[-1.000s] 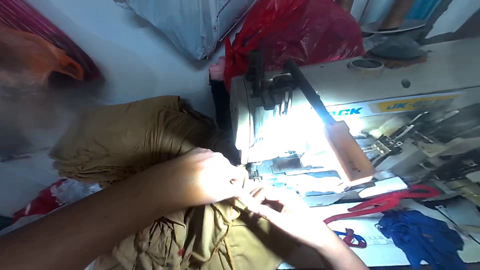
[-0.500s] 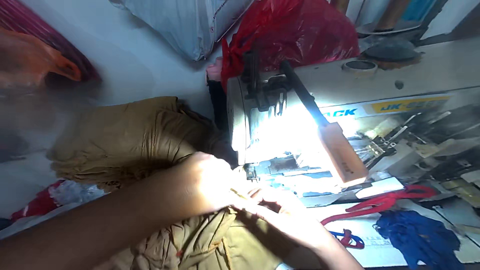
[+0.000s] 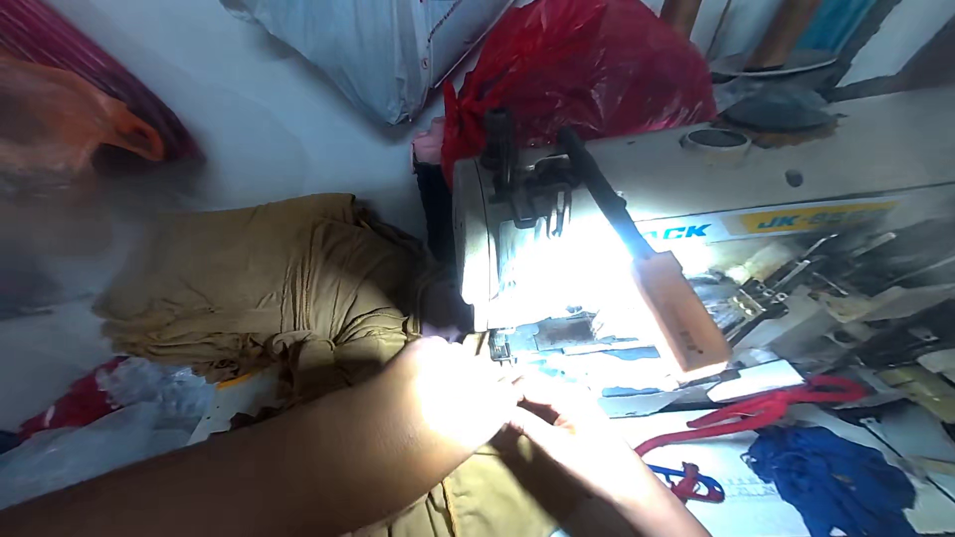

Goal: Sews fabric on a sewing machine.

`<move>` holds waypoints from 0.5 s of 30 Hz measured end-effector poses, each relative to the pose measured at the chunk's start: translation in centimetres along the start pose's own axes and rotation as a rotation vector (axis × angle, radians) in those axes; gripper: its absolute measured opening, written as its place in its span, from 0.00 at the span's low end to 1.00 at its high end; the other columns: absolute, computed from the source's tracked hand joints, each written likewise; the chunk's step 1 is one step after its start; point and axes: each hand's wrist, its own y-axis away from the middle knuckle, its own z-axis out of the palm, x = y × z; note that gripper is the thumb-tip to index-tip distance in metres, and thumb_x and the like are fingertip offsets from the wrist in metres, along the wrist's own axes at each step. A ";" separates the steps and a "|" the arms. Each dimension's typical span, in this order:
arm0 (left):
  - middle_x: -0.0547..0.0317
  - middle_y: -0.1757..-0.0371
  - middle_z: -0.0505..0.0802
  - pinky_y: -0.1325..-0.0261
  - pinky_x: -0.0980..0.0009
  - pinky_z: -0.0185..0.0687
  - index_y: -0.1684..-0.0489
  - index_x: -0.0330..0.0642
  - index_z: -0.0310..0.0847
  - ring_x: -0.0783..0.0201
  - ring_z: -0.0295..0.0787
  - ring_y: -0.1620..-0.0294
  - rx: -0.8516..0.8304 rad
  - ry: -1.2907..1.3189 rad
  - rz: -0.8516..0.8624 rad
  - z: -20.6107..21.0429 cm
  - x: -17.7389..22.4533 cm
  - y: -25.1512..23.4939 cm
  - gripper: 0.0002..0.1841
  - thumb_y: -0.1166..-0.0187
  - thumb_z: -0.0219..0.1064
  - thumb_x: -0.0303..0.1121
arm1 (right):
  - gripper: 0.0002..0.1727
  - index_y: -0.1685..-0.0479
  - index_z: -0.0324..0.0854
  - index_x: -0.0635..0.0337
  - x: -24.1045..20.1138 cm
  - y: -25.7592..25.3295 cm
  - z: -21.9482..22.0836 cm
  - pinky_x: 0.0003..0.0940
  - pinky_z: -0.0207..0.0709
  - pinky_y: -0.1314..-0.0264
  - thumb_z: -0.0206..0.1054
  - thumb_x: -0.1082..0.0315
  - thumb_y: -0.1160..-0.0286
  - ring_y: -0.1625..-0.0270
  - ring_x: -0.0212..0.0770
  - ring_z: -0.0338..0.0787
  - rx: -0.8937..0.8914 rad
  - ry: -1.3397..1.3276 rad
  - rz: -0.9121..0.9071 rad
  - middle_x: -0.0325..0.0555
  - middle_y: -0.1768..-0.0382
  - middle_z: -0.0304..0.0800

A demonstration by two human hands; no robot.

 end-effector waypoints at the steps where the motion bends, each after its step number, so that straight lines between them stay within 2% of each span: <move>1: 0.56 0.65 0.91 0.70 0.62 0.84 0.50 0.49 0.91 0.56 0.91 0.66 -0.145 0.016 -0.003 -2.6 0.5 -0.9 0.11 0.19 0.62 0.30 | 0.09 0.61 0.94 0.55 0.0 0.1 0.1 0.16 0.85 0.54 0.69 0.63 0.22 0.59 0.19 0.90 0.023 0.003 -0.005 0.32 0.60 0.94; 2: 0.54 0.66 0.90 0.72 0.61 0.84 0.52 0.46 0.90 0.54 0.91 0.67 -0.202 0.018 -0.016 -3.3 0.4 -1.4 0.10 0.22 0.63 0.28 | 0.09 0.60 0.94 0.55 0.1 0.2 0.3 0.17 0.86 0.54 0.69 0.63 0.21 0.58 0.20 0.91 0.050 0.018 -0.018 0.33 0.59 0.95; 3: 0.50 0.60 0.91 0.64 0.57 0.84 0.48 0.43 0.88 0.51 0.91 0.60 -0.328 0.022 -0.071 -3.9 0.3 -1.8 0.10 0.20 0.62 0.25 | 0.09 0.59 0.94 0.55 0.3 0.4 0.6 0.20 0.87 0.52 0.68 0.64 0.21 0.56 0.23 0.92 0.077 0.045 -0.038 0.34 0.58 0.95; 4: 0.49 0.54 0.92 0.56 0.56 0.84 0.45 0.41 0.87 0.49 0.91 0.54 -0.381 -0.004 -0.101 -3.9 0.2 -1.8 0.12 0.20 0.62 0.24 | 0.10 0.58 0.94 0.56 0.4 0.6 0.8 0.22 0.88 0.47 0.67 0.64 0.20 0.52 0.25 0.93 0.100 0.096 -0.063 0.36 0.56 0.96; 5: 0.50 0.54 0.93 0.56 0.56 0.86 0.48 0.42 0.89 0.50 0.92 0.54 -0.303 -0.033 -0.089 -3.3 0.0 -1.4 0.11 0.24 0.66 0.24 | 0.10 0.58 0.94 0.56 0.5 0.8 0.9 0.24 0.87 0.42 0.66 0.64 0.19 0.47 0.27 0.92 0.121 0.164 -0.098 0.36 0.55 0.96; 6: 0.51 0.60 0.93 0.62 0.58 0.86 0.55 0.42 0.91 0.52 0.92 0.60 -0.154 -0.046 -0.051 -2.3 -0.1 -0.8 0.09 0.29 0.70 0.24 | 0.11 0.57 0.94 0.56 0.4 1.1 1.0 0.24 0.84 0.37 0.65 0.64 0.18 0.44 0.27 0.91 0.137 0.239 -0.135 0.36 0.54 0.96; 8: 0.53 0.62 0.91 0.68 0.62 0.85 0.58 0.43 0.92 0.55 0.91 0.62 0.061 -0.027 0.011 -0.9 0.4 -0.2 0.09 0.28 0.66 0.24 | 0.12 0.56 0.94 0.55 0.2 1.5 1.1 0.24 0.81 0.31 0.63 0.64 0.18 0.38 0.29 0.90 0.162 0.422 -0.225 0.37 0.52 0.96; 9: 0.54 0.59 0.91 0.66 0.63 0.86 0.56 0.43 0.92 0.55 0.91 0.58 0.116 -0.014 0.026 -0.2 0.7 0.0 0.10 0.25 0.63 0.24 | 0.13 0.55 0.94 0.55 0.1 1.8 1.1 0.26 0.80 0.29 0.62 0.65 0.20 0.37 0.32 0.90 0.161 0.526 -0.268 0.37 0.52 0.96; 11: 0.55 0.46 0.93 0.50 0.62 0.89 0.52 0.42 0.89 0.56 0.92 0.41 0.117 0.027 0.012 1.3 1.0 0.6 0.11 0.20 0.59 0.26 | 0.13 0.55 0.94 0.52 0.1 2.1 1.2 0.29 0.83 0.34 0.61 0.67 0.23 0.39 0.36 0.91 0.157 0.715 -0.323 0.36 0.50 0.96; 12: 0.56 0.42 0.93 0.43 0.61 0.89 0.46 0.43 0.88 0.57 0.90 0.35 0.105 0.068 -0.022 2.3 1.0 0.8 0.12 0.19 0.60 0.25 | 0.13 0.54 0.94 0.50 0.1 2.2 1.3 0.29 0.84 0.39 0.61 0.68 0.24 0.42 0.37 0.91 0.165 0.775 -0.329 0.35 0.50 0.96; 14: 0.56 0.33 0.91 0.35 0.61 0.86 0.36 0.41 0.86 0.56 0.87 0.30 0.077 0.151 -0.124 4.1 1.4 1.4 0.17 0.21 0.62 0.24 | 0.14 0.52 0.94 0.49 0.2 2.3 1.4 0.29 0.84 0.44 0.61 0.68 0.23 0.46 0.38 0.90 0.170 0.819 -0.323 0.34 0.49 0.95; 15: 0.56 0.32 0.90 0.32 0.61 0.84 0.35 0.40 0.86 0.56 0.86 0.29 0.088 0.171 -0.172 4.8 1.8 1.5 0.18 0.23 0.63 0.24 | 0.15 0.52 0.94 0.48 0.2 2.4 1.5 0.30 0.83 0.44 0.60 0.66 0.23 0.47 0.38 0.90 0.181 0.821 -0.315 0.34 0.49 0.95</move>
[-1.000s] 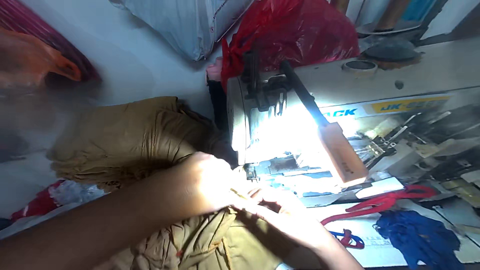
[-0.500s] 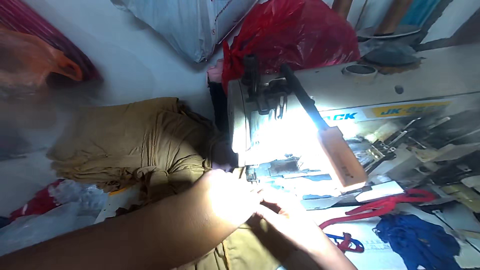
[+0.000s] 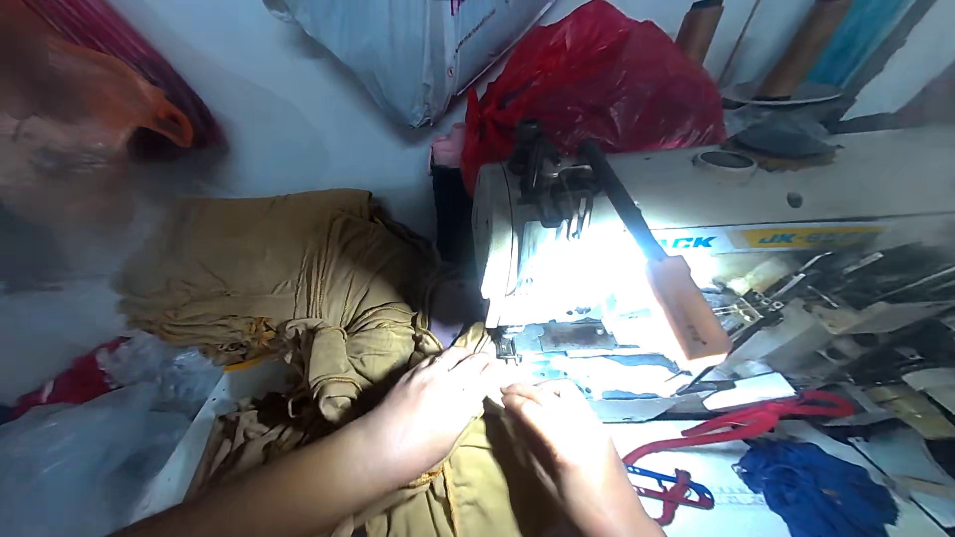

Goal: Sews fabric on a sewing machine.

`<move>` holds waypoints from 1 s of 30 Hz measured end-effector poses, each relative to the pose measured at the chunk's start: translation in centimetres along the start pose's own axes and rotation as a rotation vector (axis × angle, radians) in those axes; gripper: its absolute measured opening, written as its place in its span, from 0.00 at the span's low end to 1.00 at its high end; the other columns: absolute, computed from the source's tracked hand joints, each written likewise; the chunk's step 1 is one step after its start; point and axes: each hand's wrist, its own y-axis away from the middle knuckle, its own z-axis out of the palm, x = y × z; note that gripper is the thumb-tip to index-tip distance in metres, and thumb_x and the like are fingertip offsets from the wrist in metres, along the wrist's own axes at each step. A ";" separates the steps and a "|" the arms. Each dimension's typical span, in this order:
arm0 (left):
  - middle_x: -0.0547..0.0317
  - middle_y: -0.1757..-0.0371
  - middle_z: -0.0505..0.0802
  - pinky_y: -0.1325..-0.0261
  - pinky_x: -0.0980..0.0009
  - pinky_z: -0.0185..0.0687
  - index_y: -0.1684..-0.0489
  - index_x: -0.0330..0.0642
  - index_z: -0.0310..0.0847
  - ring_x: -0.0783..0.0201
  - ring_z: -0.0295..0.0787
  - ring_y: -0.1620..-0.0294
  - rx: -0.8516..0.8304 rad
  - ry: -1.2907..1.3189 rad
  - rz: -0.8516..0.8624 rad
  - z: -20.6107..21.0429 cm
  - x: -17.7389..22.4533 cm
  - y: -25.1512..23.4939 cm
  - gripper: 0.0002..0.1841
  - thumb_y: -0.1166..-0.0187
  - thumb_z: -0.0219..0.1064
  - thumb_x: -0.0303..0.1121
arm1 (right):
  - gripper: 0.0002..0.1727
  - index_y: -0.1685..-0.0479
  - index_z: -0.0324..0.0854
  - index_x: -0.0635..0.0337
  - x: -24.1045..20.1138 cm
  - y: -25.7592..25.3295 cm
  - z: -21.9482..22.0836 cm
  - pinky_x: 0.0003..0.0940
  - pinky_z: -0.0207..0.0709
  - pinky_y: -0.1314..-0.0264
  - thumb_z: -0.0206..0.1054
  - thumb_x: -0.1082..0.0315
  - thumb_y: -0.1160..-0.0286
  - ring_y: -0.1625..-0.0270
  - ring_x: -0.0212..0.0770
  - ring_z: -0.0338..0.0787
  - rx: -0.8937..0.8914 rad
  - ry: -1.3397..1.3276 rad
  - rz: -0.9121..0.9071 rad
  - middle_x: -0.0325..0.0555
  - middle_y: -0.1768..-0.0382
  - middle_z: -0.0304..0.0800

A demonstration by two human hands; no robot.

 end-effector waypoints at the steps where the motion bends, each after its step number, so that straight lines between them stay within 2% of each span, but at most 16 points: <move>1: 0.56 0.31 0.90 0.30 0.61 0.83 0.35 0.40 0.86 0.55 0.86 0.28 0.022 0.007 -0.042 0.5 0.4 0.2 0.18 0.23 0.63 0.25 | 0.15 0.52 0.94 0.48 -0.1 0.1 0.0 0.30 0.83 0.44 0.60 0.65 0.22 0.47 0.38 0.90 0.003 -0.006 0.018 0.34 0.49 0.95; 4: 0.56 0.35 0.91 0.30 0.63 0.84 0.39 0.39 0.88 0.56 0.87 0.30 0.129 0.007 -0.082 1.7 0.8 0.5 0.16 0.21 0.61 0.26 | 0.15 0.53 0.95 0.50 -0.4 0.0 -0.1 0.28 0.83 0.45 0.59 0.64 0.21 0.48 0.36 0.89 0.018 -0.039 0.056 0.35 0.53 0.95; 7: 0.57 0.36 0.92 0.33 0.64 0.85 0.41 0.40 0.89 0.56 0.88 0.31 0.136 -0.009 -0.095 1.6 1.1 0.4 0.15 0.23 0.64 0.24 | 0.15 0.55 0.94 0.50 -0.3 -0.1 -0.2 0.28 0.83 0.46 0.60 0.64 0.23 0.50 0.36 0.90 0.023 -0.037 0.047 0.36 0.56 0.94; 11: 0.56 0.32 0.91 0.34 0.63 0.86 0.39 0.39 0.88 0.56 0.87 0.29 0.030 -0.046 -0.129 0.9 1.3 -0.1 0.19 0.27 0.66 0.19 | 0.15 0.54 0.95 0.50 -0.2 -0.1 -0.1 0.29 0.84 0.45 0.60 0.65 0.22 0.48 0.37 0.92 0.005 -0.033 0.057 0.36 0.50 0.96; 14: 0.55 0.32 0.90 0.30 0.66 0.83 0.37 0.39 0.88 0.57 0.86 0.28 0.036 -0.051 -0.178 1.3 1.2 -0.9 0.20 0.28 0.67 0.18 | 0.15 0.51 0.94 0.49 -0.5 -0.5 0.3 0.30 0.84 0.51 0.61 0.67 0.24 0.52 0.37 0.91 -0.018 0.064 0.073 0.35 0.45 0.96; 17: 0.54 0.30 0.89 0.30 0.64 0.83 0.34 0.38 0.87 0.55 0.84 0.26 0.017 -0.092 -0.305 1.8 2.2 -1.8 0.20 0.25 0.66 0.19 | 0.17 0.46 0.94 0.49 -1.3 -0.9 0.7 0.30 0.83 0.58 0.62 0.71 0.27 0.57 0.39 0.90 -0.017 0.186 0.085 0.36 0.43 0.95; 18: 0.54 0.31 0.90 0.31 0.63 0.84 0.35 0.38 0.87 0.55 0.85 0.27 0.048 -0.099 -0.343 2.1 2.7 -2.0 0.20 0.25 0.66 0.20 | 0.18 0.44 0.94 0.50 -1.6 -0.8 0.8 0.31 0.83 0.58 0.61 0.71 0.26 0.57 0.40 0.90 -0.012 0.209 0.093 0.37 0.42 0.95; 22: 0.50 0.34 0.91 0.33 0.62 0.85 0.38 0.36 0.89 0.52 0.87 0.30 0.181 -0.091 -0.411 3.4 3.5 -2.2 0.18 0.27 0.68 0.21 | 0.20 0.38 0.91 0.57 -2.0 0.4 0.7 0.33 0.83 0.51 0.61 0.69 0.25 0.51 0.43 0.91 -0.019 0.137 0.088 0.43 0.36 0.92; 25: 0.49 0.34 0.91 0.33 0.62 0.85 0.38 0.35 0.88 0.51 0.87 0.30 0.196 -0.071 -0.451 3.6 3.7 -2.2 0.19 0.29 0.69 0.20 | 0.20 0.35 0.89 0.60 -2.2 1.6 -0.5 0.36 0.83 0.37 0.61 0.67 0.22 0.39 0.48 0.91 -0.049 -0.006 0.086 0.51 0.31 0.89; 27: 0.50 0.33 0.91 0.32 0.62 0.84 0.37 0.36 0.88 0.52 0.86 0.29 0.175 -0.067 -0.459 3.6 3.7 -2.2 0.19 0.27 0.67 0.20 | 0.19 0.36 0.89 0.62 -2.0 2.7 -1.7 0.42 0.81 0.32 0.62 0.69 0.21 0.34 0.52 0.89 -0.050 -0.056 0.119 0.58 0.30 0.86; 29: 0.51 0.31 0.90 0.33 0.61 0.84 0.36 0.37 0.88 0.52 0.84 0.27 0.115 -0.043 -0.482 3.2 4.1 -2.6 0.19 0.25 0.66 0.21 | 0.17 0.40 0.89 0.67 -2.1 3.7 -3.6 0.47 0.81 0.31 0.63 0.72 0.21 0.35 0.58 0.90 -0.053 -0.077 0.201 0.64 0.32 0.87; 30: 0.52 0.33 0.90 0.34 0.62 0.85 0.37 0.38 0.88 0.53 0.85 0.29 0.087 -0.020 -0.499 2.7 4.3 -2.9 0.18 0.24 0.65 0.22 | 0.15 0.45 0.90 0.71 -2.2 4.1 -4.5 0.49 0.82 0.33 0.63 0.74 0.22 0.40 0.61 0.92 -0.036 -0.091 0.245 0.67 0.38 0.90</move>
